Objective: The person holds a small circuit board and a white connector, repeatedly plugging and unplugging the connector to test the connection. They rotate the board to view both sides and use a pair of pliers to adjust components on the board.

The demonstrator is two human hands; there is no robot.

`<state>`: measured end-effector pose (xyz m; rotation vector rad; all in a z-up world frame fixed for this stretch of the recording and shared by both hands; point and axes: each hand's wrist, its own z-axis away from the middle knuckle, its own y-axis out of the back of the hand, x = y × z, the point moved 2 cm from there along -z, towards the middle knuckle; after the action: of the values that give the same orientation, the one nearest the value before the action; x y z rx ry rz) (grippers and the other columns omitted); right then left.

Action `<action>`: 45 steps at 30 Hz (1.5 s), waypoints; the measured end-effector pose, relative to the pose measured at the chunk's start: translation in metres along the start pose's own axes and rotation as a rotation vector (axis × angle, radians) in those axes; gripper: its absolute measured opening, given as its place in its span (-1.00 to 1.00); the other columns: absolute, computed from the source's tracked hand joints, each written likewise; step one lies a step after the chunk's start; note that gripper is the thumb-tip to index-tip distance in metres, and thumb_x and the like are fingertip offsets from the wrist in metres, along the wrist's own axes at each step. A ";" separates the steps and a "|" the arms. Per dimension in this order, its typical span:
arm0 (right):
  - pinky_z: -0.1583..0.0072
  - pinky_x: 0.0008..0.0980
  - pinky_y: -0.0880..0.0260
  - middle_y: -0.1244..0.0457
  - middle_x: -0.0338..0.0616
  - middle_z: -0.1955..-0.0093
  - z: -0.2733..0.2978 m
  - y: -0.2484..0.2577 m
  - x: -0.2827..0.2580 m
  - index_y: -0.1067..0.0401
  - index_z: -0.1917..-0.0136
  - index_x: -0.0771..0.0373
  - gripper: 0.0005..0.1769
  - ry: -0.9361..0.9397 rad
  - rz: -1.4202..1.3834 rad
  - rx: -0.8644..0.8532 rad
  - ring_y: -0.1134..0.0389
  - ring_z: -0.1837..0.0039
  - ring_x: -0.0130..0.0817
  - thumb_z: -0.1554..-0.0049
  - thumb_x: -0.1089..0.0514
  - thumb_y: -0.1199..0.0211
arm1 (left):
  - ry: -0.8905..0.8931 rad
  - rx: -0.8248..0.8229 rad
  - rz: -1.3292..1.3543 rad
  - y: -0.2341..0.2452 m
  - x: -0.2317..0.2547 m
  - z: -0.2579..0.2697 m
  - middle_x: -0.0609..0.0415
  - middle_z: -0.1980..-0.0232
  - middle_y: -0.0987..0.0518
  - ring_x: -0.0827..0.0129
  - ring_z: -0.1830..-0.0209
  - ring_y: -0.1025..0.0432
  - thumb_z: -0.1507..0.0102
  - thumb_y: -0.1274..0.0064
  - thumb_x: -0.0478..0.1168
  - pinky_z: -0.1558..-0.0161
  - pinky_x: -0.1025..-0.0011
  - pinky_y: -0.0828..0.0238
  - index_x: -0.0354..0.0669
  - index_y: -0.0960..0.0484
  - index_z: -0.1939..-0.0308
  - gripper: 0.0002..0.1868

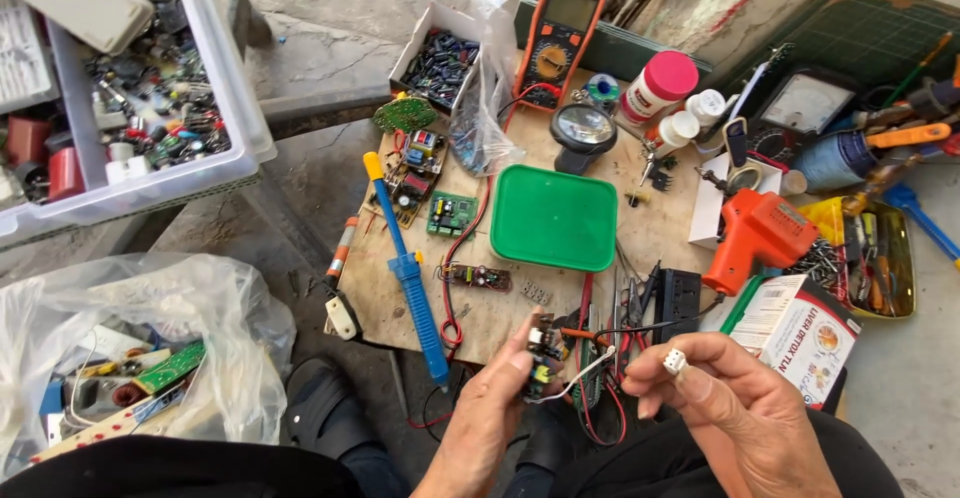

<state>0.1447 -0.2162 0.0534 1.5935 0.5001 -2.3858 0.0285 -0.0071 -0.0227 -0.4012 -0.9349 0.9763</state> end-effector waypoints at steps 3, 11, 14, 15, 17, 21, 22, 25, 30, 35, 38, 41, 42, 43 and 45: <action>-0.15 0.00 -0.62 -0.53 0.53 -0.19 -0.001 -0.028 -0.002 -0.55 -0.17 0.61 -0.70 0.026 0.041 0.021 -0.62 -0.16 0.25 -0.26 0.31 -0.24 | -0.118 -0.086 -0.393 -0.004 0.009 0.009 0.21 -0.83 -0.21 0.41 -0.87 0.14 -0.40 0.06 0.19 -0.72 0.19 0.30 0.18 -0.34 -0.70 -0.23; -0.42 0.07 -0.57 -0.50 0.48 -0.40 -0.001 -0.068 0.019 -0.44 -0.09 0.42 -0.82 -0.137 -0.060 0.214 -0.60 -0.28 0.24 -0.25 0.27 -0.23 | -0.408 0.007 -0.570 -0.004 0.013 0.018 0.02 -0.67 -0.49 0.36 -0.71 -0.31 -0.39 -0.12 0.06 -0.62 0.30 -0.14 0.05 -0.35 -0.68 -0.24; -0.44 0.13 -0.55 -0.49 0.53 -0.36 -0.002 -0.072 0.022 -0.42 -0.13 0.48 -0.81 -0.177 -0.113 0.283 -0.56 -0.29 0.31 -0.28 0.30 -0.17 | -0.423 0.066 -0.637 -0.003 0.015 0.017 0.07 -0.63 -0.55 0.31 -0.66 -0.39 -0.36 -0.17 0.09 -0.55 0.25 -0.30 0.11 -0.35 -0.67 -0.21; -0.43 0.10 -0.54 -0.48 0.52 -0.36 -0.002 -0.072 0.024 -0.42 -0.13 0.48 -0.81 -0.168 -0.117 0.293 -0.55 -0.26 0.27 -0.29 0.30 -0.17 | -0.453 0.071 -0.671 -0.003 0.016 0.017 0.06 -0.62 -0.56 0.32 -0.65 -0.41 -0.35 -0.18 0.03 -0.56 0.27 -0.28 0.08 -0.35 -0.67 -0.20; -0.42 0.06 -0.53 -0.47 0.50 -0.36 -0.002 -0.073 0.027 -0.42 -0.13 0.49 -0.80 -0.162 -0.120 0.301 -0.53 -0.23 0.23 -0.29 0.30 -0.16 | -0.481 0.080 -0.704 -0.003 0.017 0.018 0.06 -0.60 -0.58 0.32 -0.63 -0.42 -0.35 -0.20 -0.02 -0.56 0.29 -0.27 0.05 -0.34 -0.67 -0.20; -0.41 0.08 -0.52 -0.46 0.47 -0.34 -0.003 -0.068 0.042 -0.42 -0.18 0.48 -0.77 -0.127 -0.147 0.313 -0.52 -0.27 0.22 -0.30 0.30 -0.16 | -0.523 0.093 -0.791 -0.002 0.019 0.019 0.12 -0.57 -0.58 0.25 -0.58 -0.46 -0.34 -0.22 -0.07 -0.48 0.22 -0.39 0.09 -0.31 -0.68 -0.19; -0.41 0.08 -0.51 -0.46 0.43 -0.32 -0.003 -0.065 0.048 -0.42 -0.19 0.45 -0.77 -0.102 -0.164 0.308 -0.52 -0.27 0.22 -0.30 0.29 -0.18 | -0.535 0.100 -0.833 -0.002 0.020 0.019 0.17 -0.55 -0.59 0.25 -0.56 -0.46 -0.33 -0.21 -0.09 -0.44 0.20 -0.41 0.11 -0.30 -0.68 -0.18; -0.44 0.07 -0.48 -0.44 0.45 -0.33 -0.003 -0.070 0.053 -0.40 -0.23 0.44 -0.75 -0.127 -0.161 0.350 -0.50 -0.29 0.23 -0.32 0.28 -0.14 | -0.549 0.118 -0.883 0.000 0.020 0.017 0.13 -0.50 -0.62 0.22 -0.50 -0.49 -0.29 -0.19 -0.11 -0.44 0.21 -0.37 0.09 -0.30 -0.69 -0.15; -0.43 0.04 -0.46 -0.43 0.44 -0.30 -0.006 -0.077 0.064 -0.39 -0.23 0.39 -0.76 -0.190 -0.214 0.384 -0.48 -0.30 0.18 -0.33 0.26 -0.16 | -0.517 0.154 -0.910 0.004 0.018 0.014 0.12 -0.45 -0.65 0.23 -0.39 -0.51 -0.25 -0.18 -0.13 -0.38 0.22 -0.39 0.15 -0.29 -0.70 -0.11; -0.40 -0.04 -0.47 -0.42 0.38 -0.23 -0.008 -0.075 0.072 -0.40 -0.26 0.41 -0.74 -0.187 -0.237 0.383 -0.47 -0.27 0.13 -0.34 0.26 -0.17 | -0.558 0.147 -0.907 0.005 0.016 0.012 0.09 -0.48 -0.64 0.23 -0.43 -0.48 -0.23 -0.19 -0.20 -0.42 0.21 -0.36 0.10 -0.34 -0.64 -0.15; -0.41 -0.03 -0.48 -0.42 0.37 -0.24 -0.008 -0.075 0.072 -0.39 -0.23 0.41 -0.77 -0.168 -0.224 0.371 -0.48 -0.27 0.15 -0.35 0.25 -0.17 | -0.567 0.119 -0.879 0.007 0.013 0.011 0.01 -0.50 -0.58 0.13 -0.54 -0.45 -0.31 -0.20 -0.18 -0.45 0.11 -0.40 0.02 -0.38 -0.60 -0.26; -0.41 -0.03 -0.47 -0.42 0.36 -0.26 -0.006 -0.074 0.071 -0.39 -0.22 0.33 -0.81 -0.155 -0.228 0.381 -0.48 -0.31 0.13 -0.36 0.24 -0.17 | -0.660 0.153 -0.892 0.007 0.011 0.012 0.03 -0.37 -0.64 0.18 -0.39 -0.55 -0.25 -0.24 -0.23 -0.38 0.26 -0.42 -0.11 -0.51 -0.42 -0.37; -0.44 -0.03 -0.48 -0.41 0.32 -0.24 -0.006 -0.074 0.071 -0.39 -0.23 0.34 -0.80 -0.155 -0.218 0.401 -0.47 -0.30 0.08 -0.37 0.24 -0.17 | -0.649 0.153 -0.893 0.008 0.009 0.012 0.05 -0.33 -0.65 0.19 -0.34 -0.58 -0.25 -0.26 -0.21 -0.31 0.27 -0.45 -0.07 -0.54 -0.35 -0.44; -0.46 -0.04 -0.50 -0.41 0.27 -0.21 -0.005 -0.074 0.070 -0.39 -0.24 0.35 -0.79 -0.154 -0.209 0.421 -0.47 -0.29 0.03 -0.38 0.23 -0.17 | -0.639 0.154 -0.893 0.009 0.007 0.011 0.08 -0.29 -0.67 0.19 -0.29 -0.61 -0.26 -0.28 -0.19 -0.24 0.28 -0.48 -0.03 -0.57 -0.28 -0.51; -0.45 -0.05 -0.50 -0.41 0.25 -0.21 -0.006 -0.069 0.075 -0.40 -0.23 0.34 -0.80 -0.141 -0.212 0.409 -0.48 -0.29 0.02 -0.37 0.23 -0.18 | -0.679 0.143 -0.890 0.009 0.007 0.013 0.05 -0.29 -0.67 0.18 -0.29 -0.61 -0.27 -0.28 -0.21 -0.25 0.28 -0.48 -0.04 -0.58 -0.24 -0.55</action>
<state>0.0950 -0.1506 -0.0074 1.5693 0.1647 -2.8831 0.0149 0.0022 -0.0181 0.4918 -1.4559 0.3252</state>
